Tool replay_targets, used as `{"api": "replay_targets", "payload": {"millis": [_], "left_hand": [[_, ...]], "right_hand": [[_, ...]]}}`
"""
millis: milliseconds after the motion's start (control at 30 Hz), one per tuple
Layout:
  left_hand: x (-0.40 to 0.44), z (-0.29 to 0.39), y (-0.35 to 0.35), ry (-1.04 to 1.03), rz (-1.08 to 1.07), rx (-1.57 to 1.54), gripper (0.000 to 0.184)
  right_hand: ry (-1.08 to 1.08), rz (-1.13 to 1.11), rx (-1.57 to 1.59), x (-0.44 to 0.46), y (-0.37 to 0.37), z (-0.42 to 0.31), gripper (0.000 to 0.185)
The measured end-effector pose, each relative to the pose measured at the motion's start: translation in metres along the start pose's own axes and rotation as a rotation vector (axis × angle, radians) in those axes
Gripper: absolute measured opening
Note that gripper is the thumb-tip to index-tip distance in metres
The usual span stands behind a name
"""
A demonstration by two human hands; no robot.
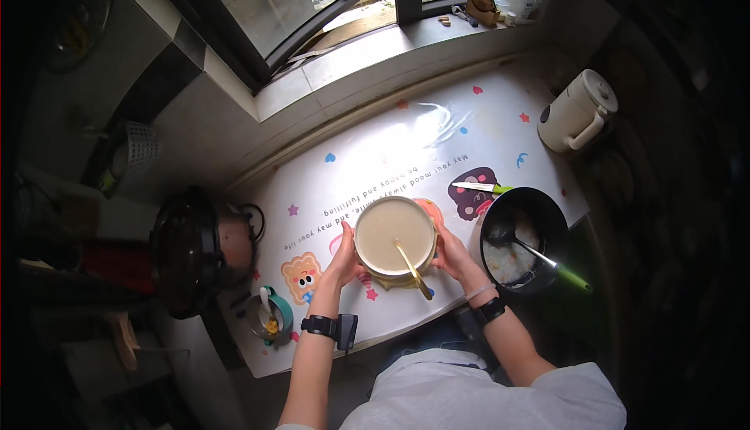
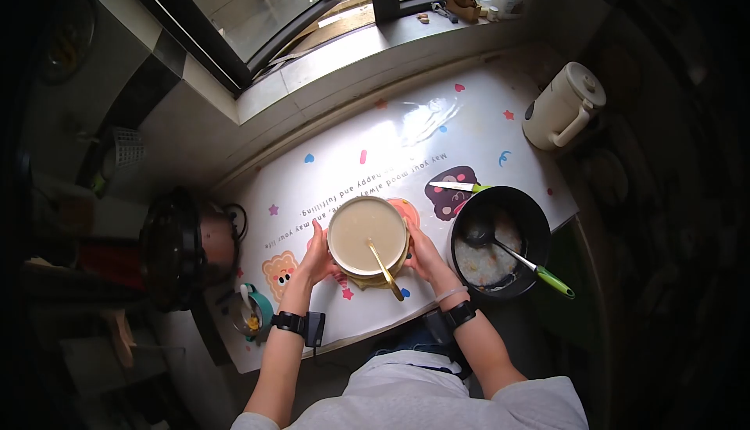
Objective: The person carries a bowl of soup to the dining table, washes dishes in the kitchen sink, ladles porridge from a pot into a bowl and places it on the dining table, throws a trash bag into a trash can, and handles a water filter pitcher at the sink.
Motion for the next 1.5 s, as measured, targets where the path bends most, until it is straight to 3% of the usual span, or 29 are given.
{"api": "replay_targets", "payload": {"millis": [400,733,1000,1500], "left_hand": [[0.002,-0.003,0.005,-0.05,-0.066,-0.099,0.081],[-0.051,-0.001,0.005,-0.199,0.047,-0.208,0.078],[-0.108,-0.033,0.014,-0.279,0.178,-0.365,0.077],[-0.22,-0.151,0.04,-0.472,0.308,-0.615,0.075]], "right_hand": [[0.037,0.024,-0.114,0.003,-0.001,-0.004,0.054],[0.054,0.023,-0.335,-0.015,-0.042,-0.025,0.049],[-0.023,-0.089,-0.442,-0.036,-0.07,-0.008,0.048],[-0.161,-0.348,-0.653,-0.104,-0.136,0.074,0.048]]}}
Point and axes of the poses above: each hand's wrist, its own x-axis towards the middle knuckle, its own y-axis out of the back of the hand, z = x × y, the point moved 7 cm from there along x, towards the middle knuckle, and after that the axes turned 9 degrees about y, right-handed, at the moved point
